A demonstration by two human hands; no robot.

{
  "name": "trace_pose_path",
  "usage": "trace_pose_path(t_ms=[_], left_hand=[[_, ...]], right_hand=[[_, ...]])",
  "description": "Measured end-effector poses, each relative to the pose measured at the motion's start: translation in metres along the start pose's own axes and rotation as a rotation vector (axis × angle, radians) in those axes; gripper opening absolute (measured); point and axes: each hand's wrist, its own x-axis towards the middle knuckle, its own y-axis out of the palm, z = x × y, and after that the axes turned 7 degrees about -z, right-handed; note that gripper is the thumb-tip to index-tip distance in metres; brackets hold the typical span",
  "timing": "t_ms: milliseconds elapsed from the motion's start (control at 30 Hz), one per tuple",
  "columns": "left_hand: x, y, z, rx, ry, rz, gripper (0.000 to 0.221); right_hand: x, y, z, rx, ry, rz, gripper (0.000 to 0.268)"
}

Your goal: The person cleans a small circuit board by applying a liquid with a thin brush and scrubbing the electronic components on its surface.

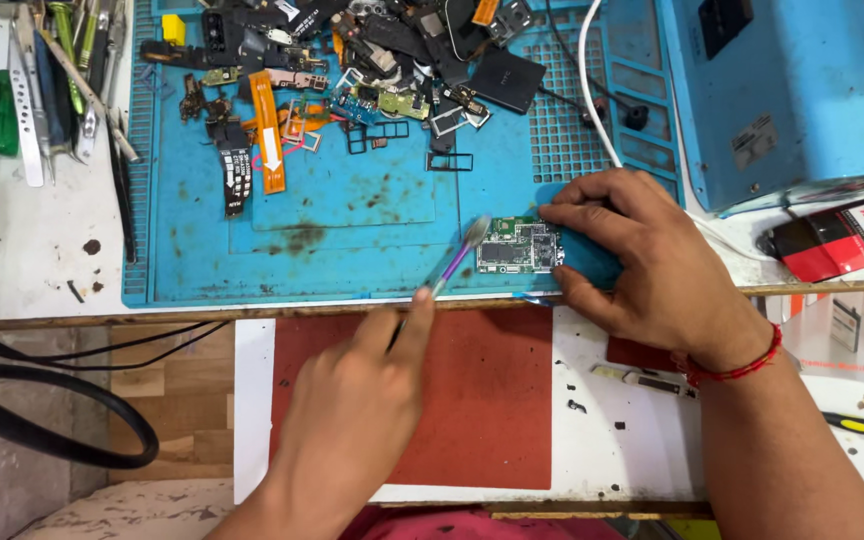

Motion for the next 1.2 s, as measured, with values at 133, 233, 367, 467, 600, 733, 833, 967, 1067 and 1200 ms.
trace_pose_path(t_ms=[133, 233, 367, 467, 600, 733, 833, 967, 1067, 1200], left_hand=[[-0.003, -0.004, -0.006, -0.002, 0.045, -0.052, 0.061], [0.006, 0.007, 0.003, 0.017, 0.064, -0.092, 0.054], [-0.011, 0.003, -0.005, 0.027, 0.090, 0.000, 0.061], [-0.011, 0.005, -0.012, 0.048, 0.141, -0.080, 0.063], [0.011, 0.019, -0.013, 0.046, 0.111, -0.107, 0.058], [-0.009, -0.001, -0.022, 0.110, 0.148, -0.026, 0.064], [0.001, 0.003, -0.021, 0.117, 0.171, -0.127, 0.060], [-0.003, 0.014, -0.021, 0.202, 0.158, -0.121, 0.061], [-0.015, 0.003, -0.025, 0.194, 0.149, -0.097, 0.065], [-0.002, 0.013, -0.021, 0.201, 0.149, -0.129, 0.063]], right_hand=[[-0.005, 0.000, -0.006, -0.007, -0.003, -0.006, 0.047], [-0.005, 0.003, -0.003, -0.001, -0.010, 0.007, 0.048], [-0.002, 0.002, -0.003, -0.002, -0.002, 0.015, 0.049], [-0.004, 0.002, -0.008, -0.016, -0.018, -0.006, 0.049], [-0.005, 0.003, -0.004, -0.035, -0.023, 0.012, 0.048], [-0.002, 0.001, -0.003, -0.014, -0.032, 0.010, 0.049], [-0.008, -0.001, -0.006, -0.021, -0.008, -0.009, 0.048], [-0.003, 0.002, 0.000, -0.022, -0.032, 0.016, 0.048], [-0.004, 0.002, -0.002, -0.019, -0.042, 0.000, 0.048], [-0.005, 0.002, -0.005, -0.019, -0.039, -0.002, 0.046]])
